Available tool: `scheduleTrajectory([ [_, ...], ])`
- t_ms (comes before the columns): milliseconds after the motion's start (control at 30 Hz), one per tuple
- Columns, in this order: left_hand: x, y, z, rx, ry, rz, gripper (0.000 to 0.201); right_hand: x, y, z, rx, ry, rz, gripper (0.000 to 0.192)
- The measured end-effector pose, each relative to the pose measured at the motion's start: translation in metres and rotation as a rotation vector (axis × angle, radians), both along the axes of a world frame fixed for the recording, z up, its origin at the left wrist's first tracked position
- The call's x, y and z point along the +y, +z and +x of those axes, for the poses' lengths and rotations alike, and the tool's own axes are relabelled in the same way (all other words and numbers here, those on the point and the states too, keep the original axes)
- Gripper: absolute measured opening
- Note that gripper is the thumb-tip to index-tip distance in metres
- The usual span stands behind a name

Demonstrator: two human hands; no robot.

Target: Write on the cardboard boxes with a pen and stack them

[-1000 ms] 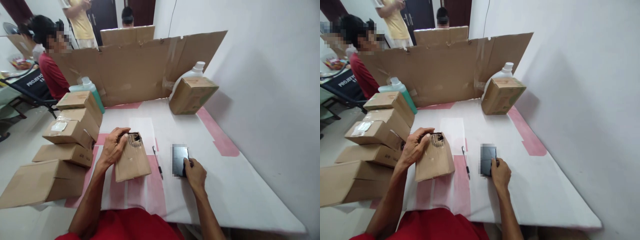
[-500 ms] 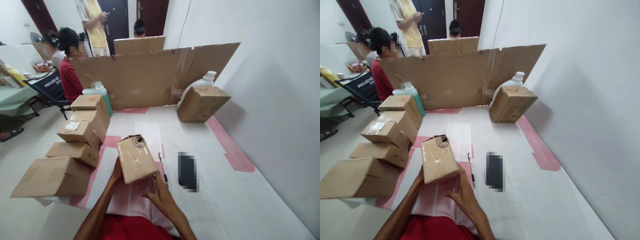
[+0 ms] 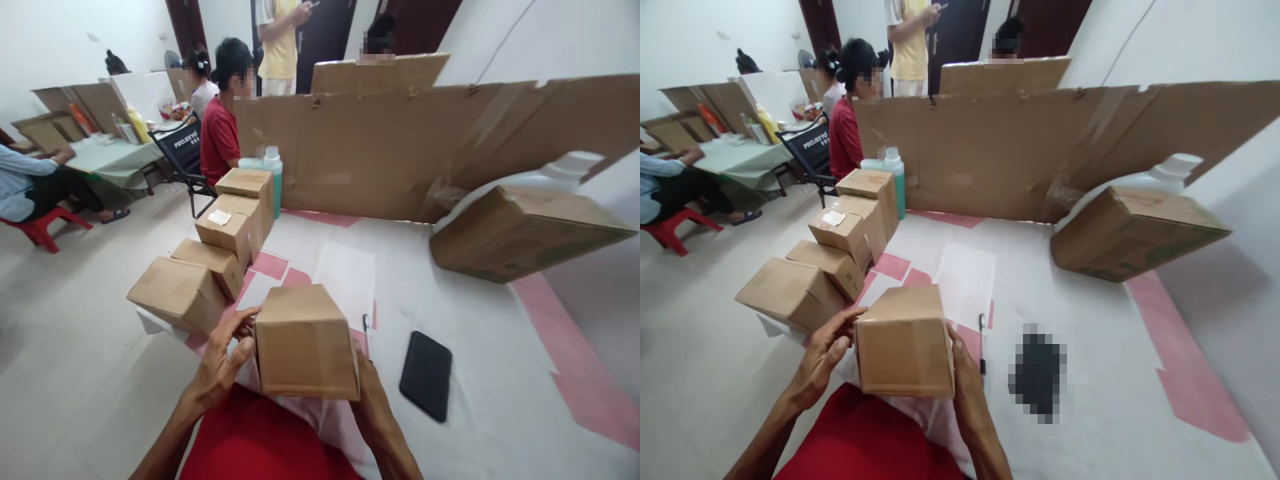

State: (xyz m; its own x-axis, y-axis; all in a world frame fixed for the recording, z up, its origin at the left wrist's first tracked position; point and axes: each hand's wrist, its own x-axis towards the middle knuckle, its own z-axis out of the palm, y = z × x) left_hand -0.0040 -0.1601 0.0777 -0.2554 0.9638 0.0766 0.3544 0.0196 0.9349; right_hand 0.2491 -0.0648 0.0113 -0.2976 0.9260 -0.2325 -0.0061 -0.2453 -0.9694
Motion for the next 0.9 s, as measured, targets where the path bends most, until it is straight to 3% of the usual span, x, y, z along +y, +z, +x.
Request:
scheduleTrajectory([
  [133, 0.014, 0.0, -0.005, -0.033, -0.014, 0.082, 0.073, 0.021, 0.018, -0.014, 0.226, 0.098, -0.175, 0.075],
  [233, 0.038, -0.008, -0.005, -0.094, 0.072, 0.092, 0.076, 0.062, 0.031, -0.038, 0.223, 0.06, -0.11, 0.075],
  [367, 0.08, -0.021, -0.007, -0.111, 0.256, 0.133, 0.074, 0.141, 0.045, -0.082, 0.095, 0.104, 0.029, 0.076],
  [467, 0.114, -0.03, -0.012, -0.075, 0.291, 0.201, 0.081, 0.197, 0.049, -0.118, -0.013, 0.174, 0.135, 0.075],
  [567, 0.142, -0.042, -0.017, -0.069, 0.321, 0.189, 0.088, 0.233, 0.046, -0.148, -0.052, 0.173, 0.144, 0.064],
  [667, 0.157, -0.058, -0.019, -0.056, 0.351, 0.08, 0.1, 0.243, 0.035, -0.166, -0.05, 0.194, 0.103, 0.049],
  [767, 0.158, -0.072, -0.015, -0.019, 0.405, 0.068, 0.108, 0.239, 0.021, -0.164, -0.004, 0.234, 0.059, 0.047],
  [833, 0.154, -0.081, -0.004, 0.093, 0.45, 0.176, 0.11, 0.235, 0.013, -0.146, 0.058, 0.244, 0.073, 0.054],
  [900, 0.149, -0.089, 0.015, 0.257, 0.446, 0.324, 0.107, 0.234, 0.005, -0.109, 0.079, 0.143, 0.147, 0.059],
])
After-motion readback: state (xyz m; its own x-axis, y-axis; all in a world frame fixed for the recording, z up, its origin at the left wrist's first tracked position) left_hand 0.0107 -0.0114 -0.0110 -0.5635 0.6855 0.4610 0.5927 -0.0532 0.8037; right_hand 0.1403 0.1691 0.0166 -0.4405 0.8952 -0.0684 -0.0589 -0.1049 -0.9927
